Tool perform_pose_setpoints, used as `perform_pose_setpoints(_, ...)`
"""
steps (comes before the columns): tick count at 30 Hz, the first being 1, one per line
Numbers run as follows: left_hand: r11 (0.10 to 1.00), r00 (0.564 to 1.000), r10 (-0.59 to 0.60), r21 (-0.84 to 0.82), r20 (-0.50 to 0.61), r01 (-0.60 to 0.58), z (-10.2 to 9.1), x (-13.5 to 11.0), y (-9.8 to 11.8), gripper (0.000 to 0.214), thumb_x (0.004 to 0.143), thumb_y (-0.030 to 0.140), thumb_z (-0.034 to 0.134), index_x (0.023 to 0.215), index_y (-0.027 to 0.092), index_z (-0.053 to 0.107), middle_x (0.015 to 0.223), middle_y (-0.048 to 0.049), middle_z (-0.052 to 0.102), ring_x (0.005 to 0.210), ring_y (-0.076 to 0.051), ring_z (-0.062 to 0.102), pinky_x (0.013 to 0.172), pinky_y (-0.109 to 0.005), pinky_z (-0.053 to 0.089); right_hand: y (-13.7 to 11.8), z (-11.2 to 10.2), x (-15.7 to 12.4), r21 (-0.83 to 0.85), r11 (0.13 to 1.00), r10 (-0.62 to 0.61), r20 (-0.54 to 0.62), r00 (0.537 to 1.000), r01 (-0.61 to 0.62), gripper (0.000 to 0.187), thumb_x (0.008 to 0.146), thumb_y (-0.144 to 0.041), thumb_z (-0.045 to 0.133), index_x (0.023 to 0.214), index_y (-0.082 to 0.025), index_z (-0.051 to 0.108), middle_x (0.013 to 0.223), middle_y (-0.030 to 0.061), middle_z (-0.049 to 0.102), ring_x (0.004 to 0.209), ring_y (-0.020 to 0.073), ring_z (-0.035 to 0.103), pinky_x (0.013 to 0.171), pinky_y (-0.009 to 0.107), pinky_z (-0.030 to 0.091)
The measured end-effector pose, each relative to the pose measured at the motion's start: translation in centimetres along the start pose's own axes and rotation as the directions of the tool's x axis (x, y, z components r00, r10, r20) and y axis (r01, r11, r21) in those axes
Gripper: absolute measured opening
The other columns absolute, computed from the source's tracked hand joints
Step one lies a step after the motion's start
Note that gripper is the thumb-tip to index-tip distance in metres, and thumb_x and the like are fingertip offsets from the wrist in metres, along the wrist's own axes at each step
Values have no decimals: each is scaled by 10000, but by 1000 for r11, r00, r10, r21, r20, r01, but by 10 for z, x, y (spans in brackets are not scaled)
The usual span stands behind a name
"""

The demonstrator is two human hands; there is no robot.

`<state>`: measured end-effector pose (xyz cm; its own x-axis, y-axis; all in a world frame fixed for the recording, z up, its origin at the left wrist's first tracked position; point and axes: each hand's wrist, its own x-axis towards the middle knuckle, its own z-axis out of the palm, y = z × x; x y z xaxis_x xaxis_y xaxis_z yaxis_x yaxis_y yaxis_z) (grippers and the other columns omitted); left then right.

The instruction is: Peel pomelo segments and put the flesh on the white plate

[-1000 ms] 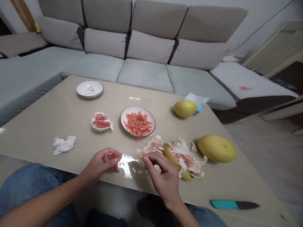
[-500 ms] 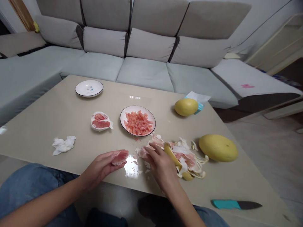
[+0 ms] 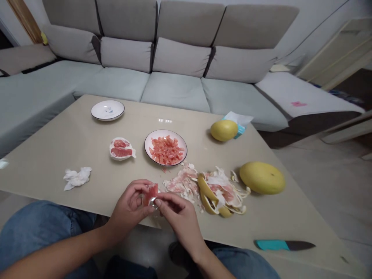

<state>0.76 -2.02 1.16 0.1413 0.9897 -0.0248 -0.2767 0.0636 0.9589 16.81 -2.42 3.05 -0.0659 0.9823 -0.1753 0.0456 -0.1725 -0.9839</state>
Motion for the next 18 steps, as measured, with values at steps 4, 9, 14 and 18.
perform_pose_setpoints(4, 976, 1000, 29, 218, -7, -27, 5, -5, 3, 199, 683, 199, 788, 845, 237, 680, 1195, -78, 498, 1129, -273, 519, 865, -319, 514, -1, -3, 1, 57, 998, 41, -7, 999, -41, 232, 713, -401, 722, 808, -192, 757, 649, 25, 674, 514, 120, 518, 482, 233, 424)
perform_pose_setpoints(9, 931, 993, 106, 347, 47, -116, 1, -9, 0, 248, 700, 190, 775, 916, 278, 690, 1184, -74, 472, 1127, -273, 512, 893, -335, 503, -2, -4, 1, 79, 995, 54, 12, 998, -55, 236, 708, -412, 719, 774, -188, 748, 630, 16, 670, 492, 102, 484, 467, 214, 384)
perform_pose_setpoints(14, 898, 991, 128, 419, 35, -130, -4, -9, -2, 143, 740, 190, 736, 859, 269, 721, 1120, -78, 528, 1121, -274, 509, 971, -363, 444, -2, -5, 3, 46, 998, 46, 9, 999, -47, 223, 688, -390, 719, 693, -168, 725, 548, -3, 599, 480, 91, 420, 462, 209, 332)
perform_pose_setpoints(18, 950, 999, 45, 307, 27, -51, -1, -9, -2, 121, 719, 209, 752, 821, 246, 697, 1147, -78, 510, 1093, -267, 526, 889, -335, 499, -1, -3, 2, 25, 999, 28, 2, 1000, -28, 224, 690, -391, 708, 668, -168, 704, 503, -20, 546, 460, 88, 385, 441, 207, 304)
